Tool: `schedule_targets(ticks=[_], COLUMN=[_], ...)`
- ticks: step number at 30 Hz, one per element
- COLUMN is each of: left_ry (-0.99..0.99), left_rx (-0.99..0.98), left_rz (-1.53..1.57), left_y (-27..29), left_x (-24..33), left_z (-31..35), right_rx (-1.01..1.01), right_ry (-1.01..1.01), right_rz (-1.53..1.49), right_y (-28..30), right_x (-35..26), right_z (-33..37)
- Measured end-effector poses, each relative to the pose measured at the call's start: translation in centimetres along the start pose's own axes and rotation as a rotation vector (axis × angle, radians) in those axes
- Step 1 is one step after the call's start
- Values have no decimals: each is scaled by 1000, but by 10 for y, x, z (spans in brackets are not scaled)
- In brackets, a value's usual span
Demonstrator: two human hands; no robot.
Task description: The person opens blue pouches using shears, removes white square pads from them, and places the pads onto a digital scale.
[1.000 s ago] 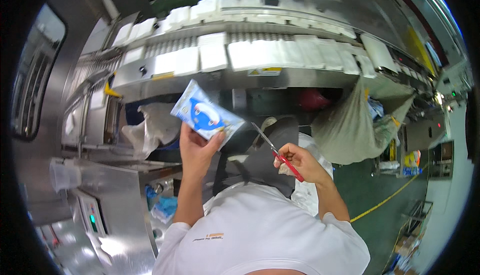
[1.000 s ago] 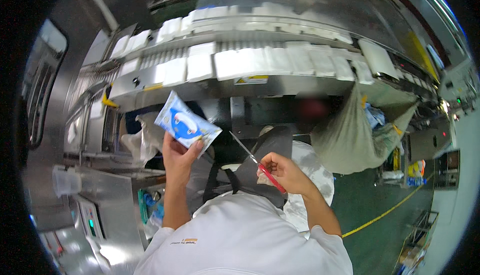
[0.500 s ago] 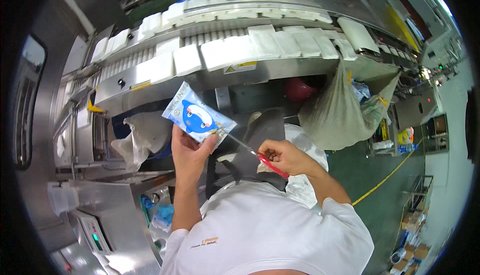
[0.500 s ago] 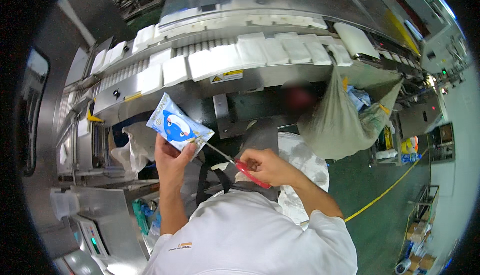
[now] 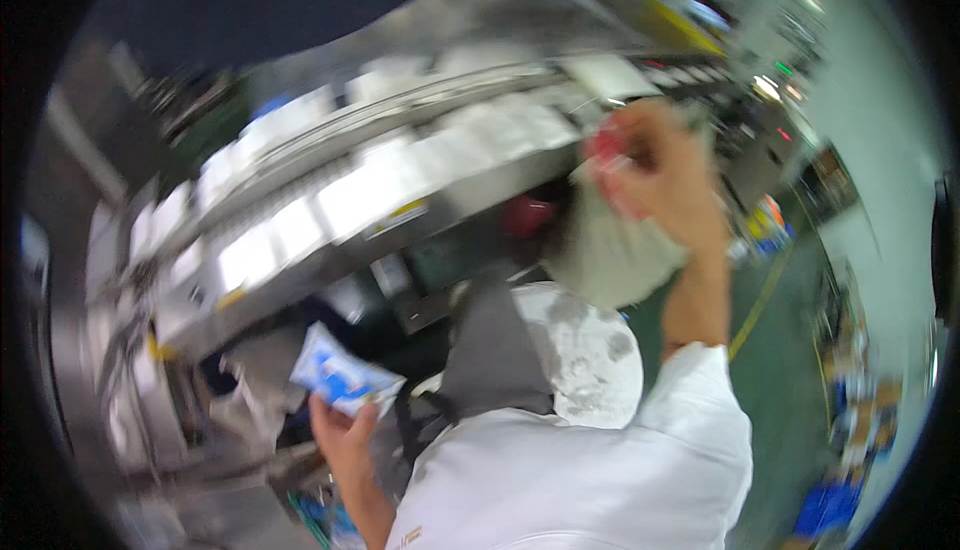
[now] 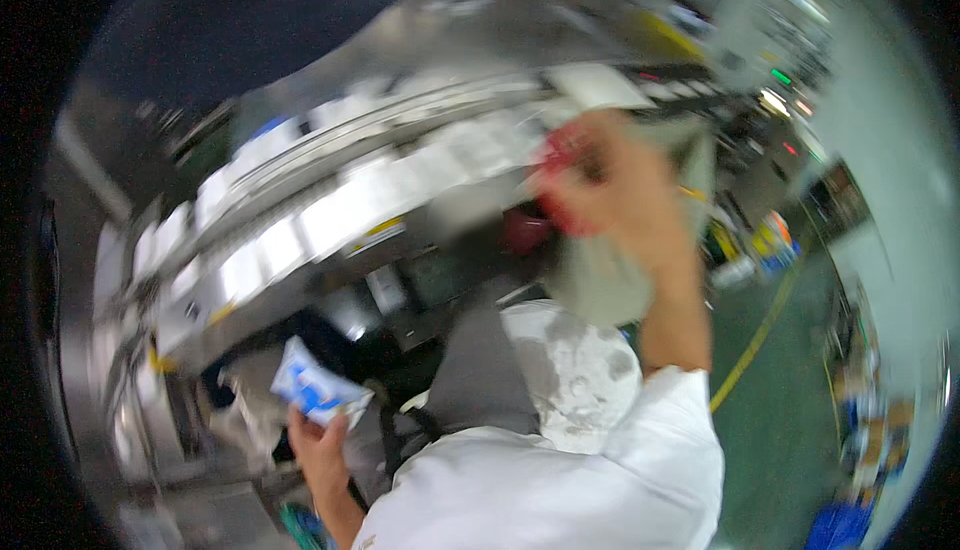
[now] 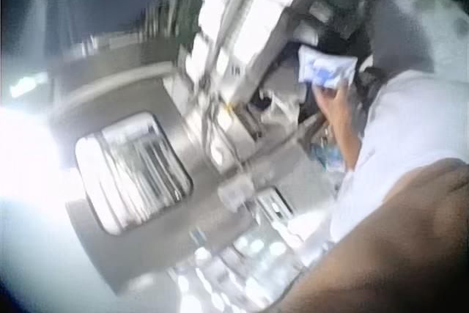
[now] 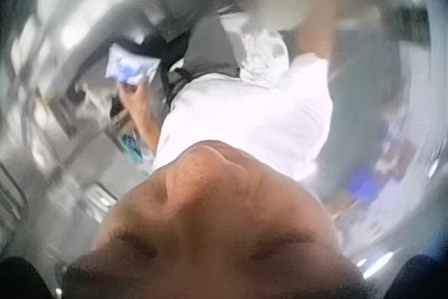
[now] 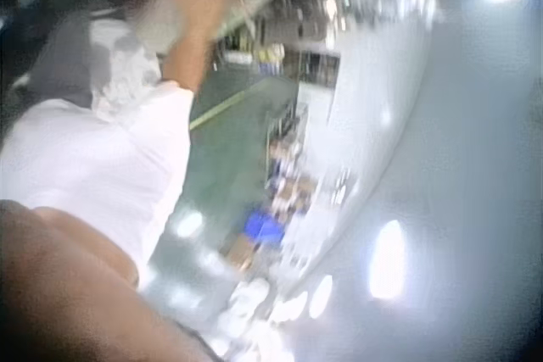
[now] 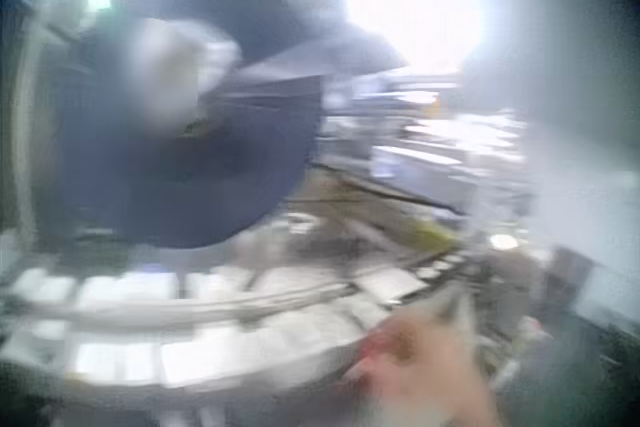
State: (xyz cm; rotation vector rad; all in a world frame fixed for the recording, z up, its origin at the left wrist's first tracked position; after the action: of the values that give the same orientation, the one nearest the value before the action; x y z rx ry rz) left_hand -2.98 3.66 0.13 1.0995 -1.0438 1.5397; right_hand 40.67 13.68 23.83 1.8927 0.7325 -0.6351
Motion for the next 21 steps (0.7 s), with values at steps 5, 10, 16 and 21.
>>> schedule_targets(ticks=[5, 10, 16, 21], left_ry=[74, 132, 128, 184], left_rx=[-151, -292, -255, -262], left_rz=[93, 237, 289, 312], left_y=[-22, -36, -25, -15], left_x=[-4, -4, -9, -7], left_z=[11, 49, 25, 11], right_rx=[100, -241, 3, -197], right_ry=[281, 334, 562, 447], right_rz=[379, 507, 777, 138], right_y=[48, 29, -15, -62], right_x=[10, 75, 116, -15], right_z=[-119, -226, -250, -56])
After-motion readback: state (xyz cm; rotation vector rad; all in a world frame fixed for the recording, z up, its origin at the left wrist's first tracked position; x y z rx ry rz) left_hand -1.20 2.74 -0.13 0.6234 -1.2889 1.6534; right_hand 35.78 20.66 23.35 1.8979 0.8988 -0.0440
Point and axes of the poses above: each hand's wrist, its own z-axis away from the middle knuckle, its own y-axis out of the back of the hand, x = y × z, the point moved 4 cm from there along -z, towards the middle knuckle, and after that the axes turned 7 degrees about -z, right-handed, at the moved point
